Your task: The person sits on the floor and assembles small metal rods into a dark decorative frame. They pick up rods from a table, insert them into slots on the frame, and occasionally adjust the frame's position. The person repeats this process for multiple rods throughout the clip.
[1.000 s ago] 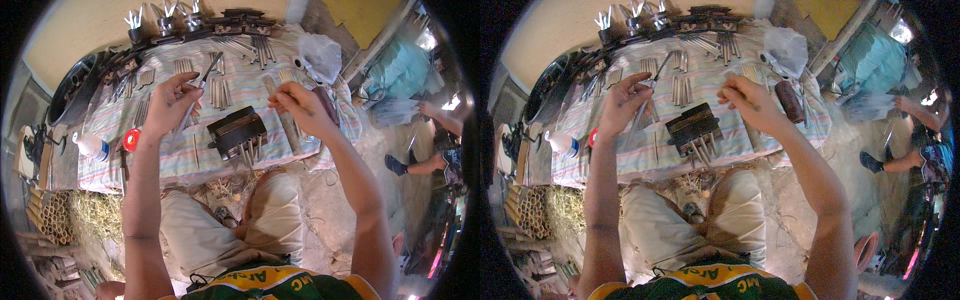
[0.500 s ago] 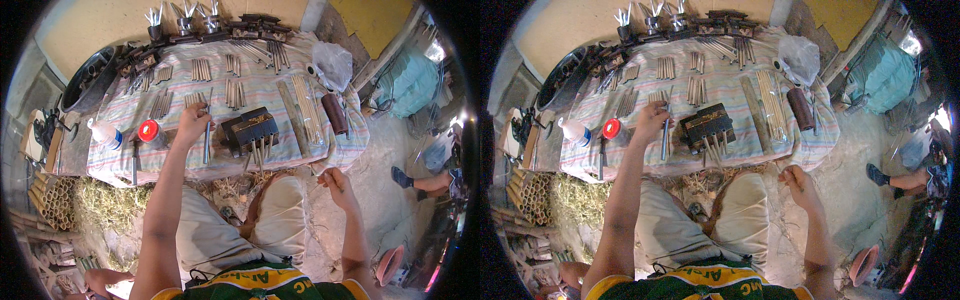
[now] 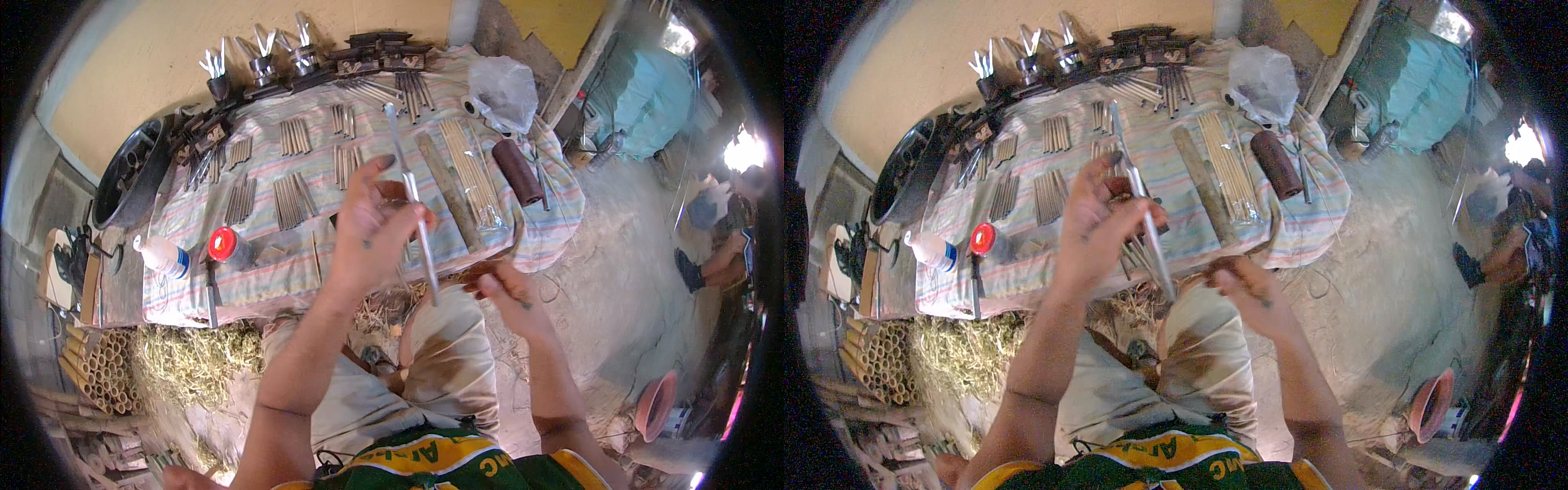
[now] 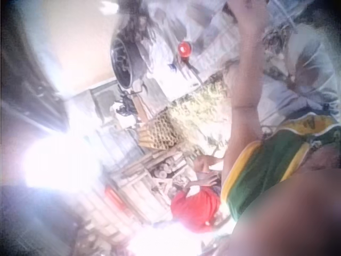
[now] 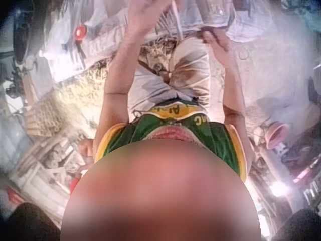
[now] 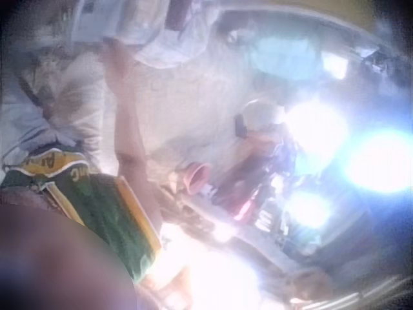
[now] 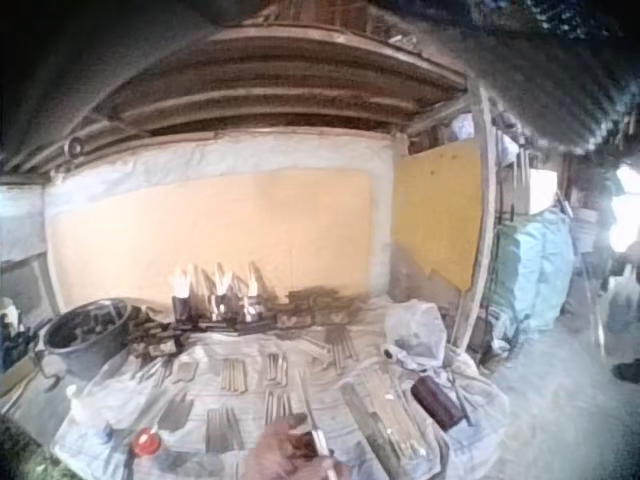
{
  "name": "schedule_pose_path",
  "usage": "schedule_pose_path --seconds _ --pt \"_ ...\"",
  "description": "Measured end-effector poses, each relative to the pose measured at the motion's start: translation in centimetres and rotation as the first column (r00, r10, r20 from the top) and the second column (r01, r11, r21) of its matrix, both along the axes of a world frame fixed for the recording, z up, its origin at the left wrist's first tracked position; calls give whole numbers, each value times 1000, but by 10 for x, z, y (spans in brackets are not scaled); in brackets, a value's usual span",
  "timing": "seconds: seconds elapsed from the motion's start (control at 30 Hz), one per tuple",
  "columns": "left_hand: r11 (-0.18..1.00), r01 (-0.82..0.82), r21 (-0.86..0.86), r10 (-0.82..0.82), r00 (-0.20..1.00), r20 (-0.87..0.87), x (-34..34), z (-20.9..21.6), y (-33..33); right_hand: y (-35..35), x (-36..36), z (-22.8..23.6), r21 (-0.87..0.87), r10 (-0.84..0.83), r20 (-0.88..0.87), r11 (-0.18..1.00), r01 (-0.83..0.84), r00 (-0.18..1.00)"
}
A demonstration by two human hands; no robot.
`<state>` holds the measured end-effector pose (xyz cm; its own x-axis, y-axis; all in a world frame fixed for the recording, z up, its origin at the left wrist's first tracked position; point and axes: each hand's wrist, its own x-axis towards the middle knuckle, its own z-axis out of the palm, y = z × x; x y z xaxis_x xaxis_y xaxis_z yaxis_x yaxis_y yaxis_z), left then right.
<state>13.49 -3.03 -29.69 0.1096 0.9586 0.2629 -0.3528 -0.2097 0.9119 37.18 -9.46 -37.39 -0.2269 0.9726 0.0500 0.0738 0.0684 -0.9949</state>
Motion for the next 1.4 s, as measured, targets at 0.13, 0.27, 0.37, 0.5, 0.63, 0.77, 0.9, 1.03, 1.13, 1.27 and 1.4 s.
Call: schedule_pose_path --seconds 0.13,0.27,0.37,0.5,0.63,0.77,0.9,1.03,1.13,1.27,1.4 --pt "999 13 44 -16 998 68 23 -10 -9 4 -32 29 -58 209 30 977 -207 977" --pt "972 -148 184 179 969 -171 2 -26 -14 25 -32 29 -116 80 161 991 -62 984" --pt "979 -179 98 197 953 -232 -29 -43 -38 68 -24 11 -133 5 213 991 24 977" --pt "988 -127 -86 75 887 -456 -68 -73 -87 130 -18 -30 -112 26 326 994 11 945" --pt "968 -51 -246 -71 884 -463 -94 -109 -128 161 -26 -59 122 -88 499 992 31 862" --pt "939 -64 -338 -109 877 -467 -106 -138 -152 151 -33 -41 189 -125 410 981 50 903" --pt "948 -20 -316 -182 783 -595 -103 -174 -151 132 -50 3 43 -27 377 999 11 926" --pt "997 80 -13 -64 676 -734 -83 -218 -134 129 -78 29 -62 57 348 997 -38 936" --pt "990 85 -114 -141 565 -813 -75 -234 -130 131 -89 34 -87 52 391 996 -19 919" --pt "973 45 -228 -216 538 -815 -84 -235 -124 135 -95 32 -142 34 297 990 9 954" --pt "987 17 -159 -139 586 -798 -87 -237 -120 137 -92 25 -250 48 201 968 4 978"
